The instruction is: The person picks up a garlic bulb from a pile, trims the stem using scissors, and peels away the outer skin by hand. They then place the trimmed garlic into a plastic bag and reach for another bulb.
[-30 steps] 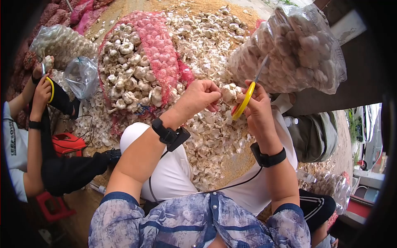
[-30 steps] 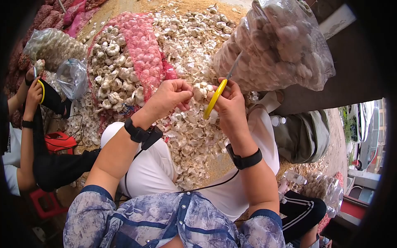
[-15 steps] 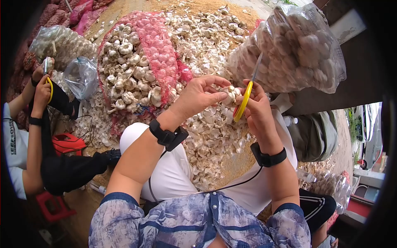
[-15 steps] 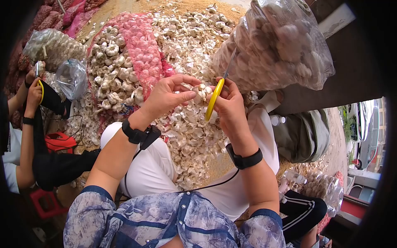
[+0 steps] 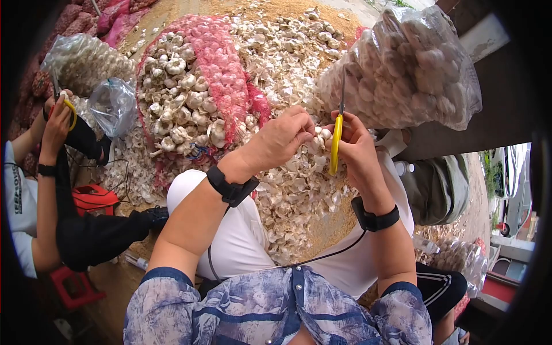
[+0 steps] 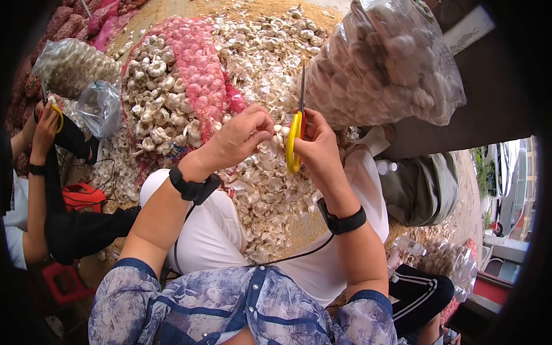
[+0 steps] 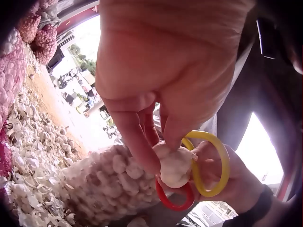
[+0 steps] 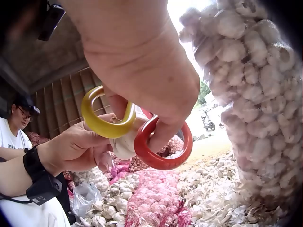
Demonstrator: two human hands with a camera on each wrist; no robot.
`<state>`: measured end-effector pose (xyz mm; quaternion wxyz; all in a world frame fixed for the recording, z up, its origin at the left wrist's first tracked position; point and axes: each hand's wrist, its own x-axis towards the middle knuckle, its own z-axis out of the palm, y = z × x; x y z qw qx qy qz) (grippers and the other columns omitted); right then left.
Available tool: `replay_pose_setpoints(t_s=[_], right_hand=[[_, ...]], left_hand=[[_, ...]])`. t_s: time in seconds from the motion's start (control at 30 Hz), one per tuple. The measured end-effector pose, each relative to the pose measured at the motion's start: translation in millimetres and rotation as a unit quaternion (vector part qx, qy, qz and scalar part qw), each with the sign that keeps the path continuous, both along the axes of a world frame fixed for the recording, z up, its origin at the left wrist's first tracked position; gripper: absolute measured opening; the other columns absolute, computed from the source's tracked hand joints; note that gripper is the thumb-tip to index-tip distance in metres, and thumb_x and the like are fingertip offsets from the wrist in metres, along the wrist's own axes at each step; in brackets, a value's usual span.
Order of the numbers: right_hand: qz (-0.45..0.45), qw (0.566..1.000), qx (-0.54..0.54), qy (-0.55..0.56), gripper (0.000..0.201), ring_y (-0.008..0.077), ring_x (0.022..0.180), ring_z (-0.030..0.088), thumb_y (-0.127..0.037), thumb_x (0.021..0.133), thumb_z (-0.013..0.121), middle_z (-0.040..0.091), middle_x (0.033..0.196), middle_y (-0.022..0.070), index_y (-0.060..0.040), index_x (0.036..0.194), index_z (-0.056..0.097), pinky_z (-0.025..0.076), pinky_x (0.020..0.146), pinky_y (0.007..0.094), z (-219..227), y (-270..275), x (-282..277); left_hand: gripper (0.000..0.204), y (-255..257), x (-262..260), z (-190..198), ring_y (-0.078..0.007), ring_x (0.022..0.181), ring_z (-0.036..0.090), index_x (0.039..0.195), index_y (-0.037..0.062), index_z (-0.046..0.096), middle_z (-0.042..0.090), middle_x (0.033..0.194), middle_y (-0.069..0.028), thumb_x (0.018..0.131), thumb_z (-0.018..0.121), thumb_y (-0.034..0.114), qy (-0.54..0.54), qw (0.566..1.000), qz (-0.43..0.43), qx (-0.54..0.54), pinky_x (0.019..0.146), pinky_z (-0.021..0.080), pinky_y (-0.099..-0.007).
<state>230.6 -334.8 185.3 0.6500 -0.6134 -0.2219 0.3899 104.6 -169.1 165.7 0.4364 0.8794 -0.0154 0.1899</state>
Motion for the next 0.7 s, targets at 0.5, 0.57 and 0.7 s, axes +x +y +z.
replay_pose_setpoints(t_s=[0.5,0.57,0.7], right_hand=[[-0.091,0.993,0.078,0.005,0.057,0.0135,0.096,0.064,0.000,0.082,0.070,0.064,0.109,0.0083,-0.0029,0.133,0.044,0.053,0.084,0.0268,-1,3,-3],[-0.091,0.992,0.086,-0.029,0.056,0.0140,0.098,0.064,0.000,0.083,0.070,0.064,0.110,0.0088,-0.0026,0.132,0.044,0.053,0.086,0.0273,-1,4,-7],[-0.079,0.992,0.072,-0.074,0.056,0.0142,0.101,0.064,0.000,0.082,0.071,0.064,0.111,0.0091,-0.0021,0.131,0.044,0.053,0.088,0.0278,-1,5,-8]], left_hand=[[0.035,-9,4,13,-0.0150,0.076,0.070,0.107,0.0021,0.055,0.065,0.094,-0.0071,0.094,0.067,0.032,0.234,0.869,0.079,-0.428,0.062,0.058,-0.0265],[0.035,-16,6,8,-0.0151,0.076,0.070,0.107,0.0019,0.054,0.066,0.092,-0.0074,0.093,0.068,0.031,0.229,0.870,0.074,-0.430,0.062,0.058,-0.0263],[0.032,-15,8,5,-0.0159,0.075,0.069,0.106,0.0005,0.054,0.067,0.087,-0.0082,0.092,0.069,0.025,0.207,0.849,0.060,-0.483,0.063,0.059,-0.0268]])
